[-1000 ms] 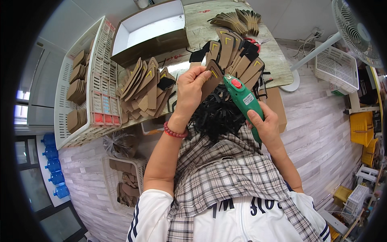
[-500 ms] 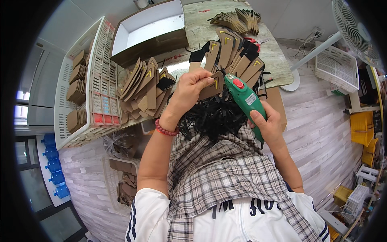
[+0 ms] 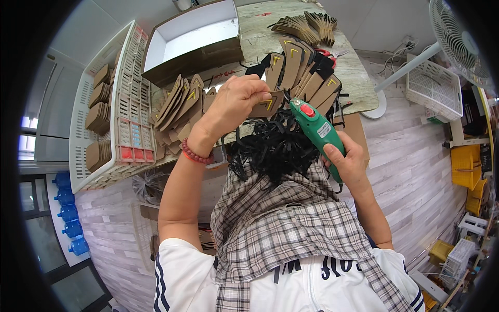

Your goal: The person uses a hot glue gun to apply glue to small rectangular cardboard pieces and attaches them to black fabric strips. They handle each piece one at a time, applying glue and pressing it onto the fabric, then placing the finished items on the table.

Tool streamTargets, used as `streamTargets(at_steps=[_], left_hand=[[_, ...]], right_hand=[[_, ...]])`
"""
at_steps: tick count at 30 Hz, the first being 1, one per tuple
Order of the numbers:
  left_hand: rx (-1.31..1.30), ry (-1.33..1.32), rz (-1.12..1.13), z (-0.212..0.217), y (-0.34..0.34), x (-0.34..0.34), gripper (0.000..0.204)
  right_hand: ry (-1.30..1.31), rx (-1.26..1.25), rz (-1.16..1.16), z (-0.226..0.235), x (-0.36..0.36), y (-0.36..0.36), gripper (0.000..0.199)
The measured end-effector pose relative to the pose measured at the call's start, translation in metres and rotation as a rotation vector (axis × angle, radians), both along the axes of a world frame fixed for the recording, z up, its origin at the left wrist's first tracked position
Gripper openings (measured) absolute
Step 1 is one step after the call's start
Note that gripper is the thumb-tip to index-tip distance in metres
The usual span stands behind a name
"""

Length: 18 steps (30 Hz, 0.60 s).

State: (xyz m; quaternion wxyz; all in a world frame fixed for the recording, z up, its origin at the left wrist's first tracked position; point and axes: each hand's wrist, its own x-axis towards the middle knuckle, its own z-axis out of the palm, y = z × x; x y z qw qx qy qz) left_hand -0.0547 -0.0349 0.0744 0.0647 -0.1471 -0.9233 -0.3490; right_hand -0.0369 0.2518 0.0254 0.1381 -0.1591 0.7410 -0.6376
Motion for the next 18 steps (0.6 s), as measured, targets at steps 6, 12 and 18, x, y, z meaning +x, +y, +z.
streamTargets(at_steps=[6,12,18], left_hand=[[-0.113,0.045,-0.055,0.002,-0.004,-0.003,0.016],[-0.108,0.001,-0.074,0.002,-0.012,-0.001,0.016],[0.030,-0.055,0.209,0.007,-0.086,0.010,0.014]], right_hand=[[-0.010,0.015,0.023,0.001,-0.001,0.001,0.033],[-0.059,-0.014,0.053,-0.001,-0.002,-0.009,0.033],[-0.061,-0.005,0.026,-0.010,-0.002,-0.013,0.031]])
